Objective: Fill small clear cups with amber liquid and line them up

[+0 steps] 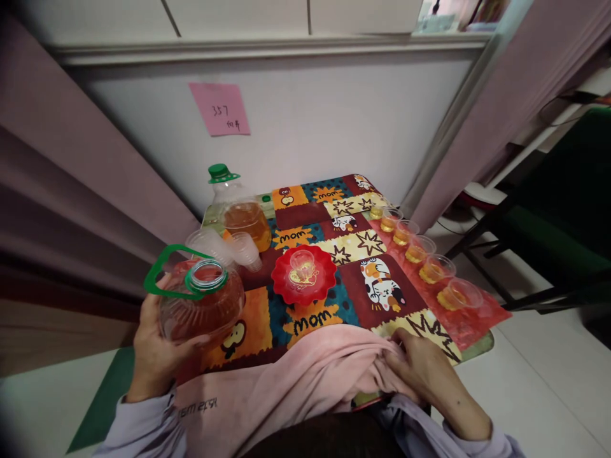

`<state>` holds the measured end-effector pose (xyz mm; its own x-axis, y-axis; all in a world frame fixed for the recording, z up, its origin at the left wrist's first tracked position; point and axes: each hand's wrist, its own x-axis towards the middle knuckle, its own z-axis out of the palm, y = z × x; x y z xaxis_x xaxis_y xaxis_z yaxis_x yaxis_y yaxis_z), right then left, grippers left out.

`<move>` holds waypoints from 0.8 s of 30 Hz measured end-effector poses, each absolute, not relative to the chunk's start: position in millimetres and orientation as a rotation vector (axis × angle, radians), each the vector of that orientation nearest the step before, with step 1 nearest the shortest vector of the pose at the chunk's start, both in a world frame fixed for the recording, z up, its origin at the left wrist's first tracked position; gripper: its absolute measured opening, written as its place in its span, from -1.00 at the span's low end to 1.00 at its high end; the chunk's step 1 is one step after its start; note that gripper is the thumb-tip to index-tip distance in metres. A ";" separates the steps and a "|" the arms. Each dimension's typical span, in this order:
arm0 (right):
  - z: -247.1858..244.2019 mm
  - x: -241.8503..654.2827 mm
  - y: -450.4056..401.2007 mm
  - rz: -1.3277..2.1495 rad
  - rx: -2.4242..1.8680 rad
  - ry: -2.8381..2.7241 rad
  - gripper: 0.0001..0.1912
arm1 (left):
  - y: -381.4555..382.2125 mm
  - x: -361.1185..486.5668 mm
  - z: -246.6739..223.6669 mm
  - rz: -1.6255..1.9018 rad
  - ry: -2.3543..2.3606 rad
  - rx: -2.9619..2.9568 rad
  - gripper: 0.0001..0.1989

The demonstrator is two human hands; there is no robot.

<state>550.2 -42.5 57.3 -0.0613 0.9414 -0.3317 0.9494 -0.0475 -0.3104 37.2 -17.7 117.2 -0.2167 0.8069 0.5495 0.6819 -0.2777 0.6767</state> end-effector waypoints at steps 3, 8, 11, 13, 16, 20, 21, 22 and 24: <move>51.1 556.6 -38.3 -0.815 2.089 2.128 -0.64 | -16.9 38.9 119.4 1.506 1.777 1.928 0.25; 100.1 553.0 3.1 -0.506 2.181 2.356 -0.44 | -16.0 39.5 120.8 1.490 1.761 1.964 0.27; 157.7 520.8 39.0 -0.458 2.171 2.893 -0.47 | -16.6 39.3 117.3 1.480 1.790 1.900 0.30; 193.0 488.6 60.5 -0.532 2.092 3.261 -0.49 | -17.7 39.6 114.8 1.464 1.795 1.861 0.31; 223.8 440.2 88.7 -0.978 1.846 3.549 -0.54 | -19.2 40.7 113.2 1.439 1.774 1.834 0.33; 216.2 397.8 122.0 -1.767 1.431 3.414 -0.50 | -19.9 41.7 113.8 1.433 1.765 1.852 0.32; 207.7 391.6 128.2 -1.871 1.379 3.344 -0.50 | -19.9 41.8 113.6 1.441 1.764 1.851 0.31; 197.4 386.5 132.8 -1.951 1.342 3.278 -0.51 | -19.8 42.0 113.3 1.449 1.762 1.847 0.30; 173.7 378.3 137.1 -2.118 1.256 3.136 -0.51 | -19.6 42.7 112.6 1.453 1.769 1.832 0.30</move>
